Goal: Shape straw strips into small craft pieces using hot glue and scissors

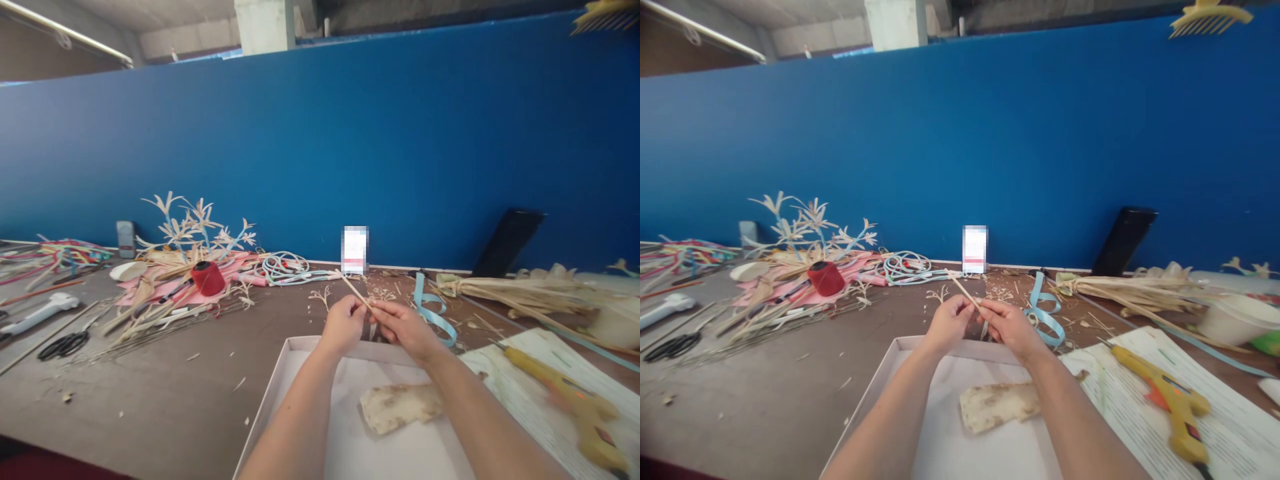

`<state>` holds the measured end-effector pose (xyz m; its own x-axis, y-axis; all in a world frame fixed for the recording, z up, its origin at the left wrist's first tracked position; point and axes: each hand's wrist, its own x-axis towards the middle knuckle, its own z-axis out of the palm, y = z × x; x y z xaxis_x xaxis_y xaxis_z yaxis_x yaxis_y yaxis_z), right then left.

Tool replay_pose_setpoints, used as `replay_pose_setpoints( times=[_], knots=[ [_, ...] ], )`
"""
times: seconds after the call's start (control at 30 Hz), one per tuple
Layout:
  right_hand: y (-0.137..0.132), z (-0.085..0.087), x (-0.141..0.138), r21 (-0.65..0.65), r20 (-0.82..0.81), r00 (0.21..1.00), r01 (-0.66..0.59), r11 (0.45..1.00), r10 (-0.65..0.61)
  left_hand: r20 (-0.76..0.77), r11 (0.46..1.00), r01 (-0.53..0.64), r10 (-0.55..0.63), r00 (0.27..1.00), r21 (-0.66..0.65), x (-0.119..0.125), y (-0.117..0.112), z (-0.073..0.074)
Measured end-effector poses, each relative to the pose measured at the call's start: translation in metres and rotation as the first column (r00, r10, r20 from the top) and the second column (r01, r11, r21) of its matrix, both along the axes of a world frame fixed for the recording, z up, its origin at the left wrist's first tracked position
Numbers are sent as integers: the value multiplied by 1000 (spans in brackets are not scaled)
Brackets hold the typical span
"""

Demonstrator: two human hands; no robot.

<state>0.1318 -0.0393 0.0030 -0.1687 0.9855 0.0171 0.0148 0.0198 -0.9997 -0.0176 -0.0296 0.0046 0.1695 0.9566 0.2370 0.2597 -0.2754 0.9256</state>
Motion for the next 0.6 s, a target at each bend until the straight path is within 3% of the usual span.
replay_pose_setpoints(
  times=[0.07,0.13,0.2,0.27,0.33,0.43,0.5,0.6],
  knots=[
    [1,-1,-1,50,97,994,43,998,-48,-7,1000,-22,22,1000,11,0,0,1],
    [3,-3,-3,193,220,967,82,978,-125,-14,998,-59,59,998,5,-1,1,-1],
    [6,-6,-3,376,313,921,104,921,-232,-13,996,-83,82,997,-24,-1,3,-4],
    [11,-9,1,479,342,869,166,862,-357,16,993,-87,89,996,-80,-2,5,-6],
    [15,-10,8,437,317,815,328,837,-485,88,982,-82,98,991,-173,-2,7,-6],
    [16,-9,17,224,135,810,536,814,-571,237,936,-53,143,961,-349,-2,7,-1],
    [12,-6,19,109,-28,878,477,872,-477,298,914,-47,180,937,-404,-2,7,3],
    [3,-1,14,31,-118,970,219,975,-214,335,917,-35,180,925,-397,0,6,5]
  ],
)
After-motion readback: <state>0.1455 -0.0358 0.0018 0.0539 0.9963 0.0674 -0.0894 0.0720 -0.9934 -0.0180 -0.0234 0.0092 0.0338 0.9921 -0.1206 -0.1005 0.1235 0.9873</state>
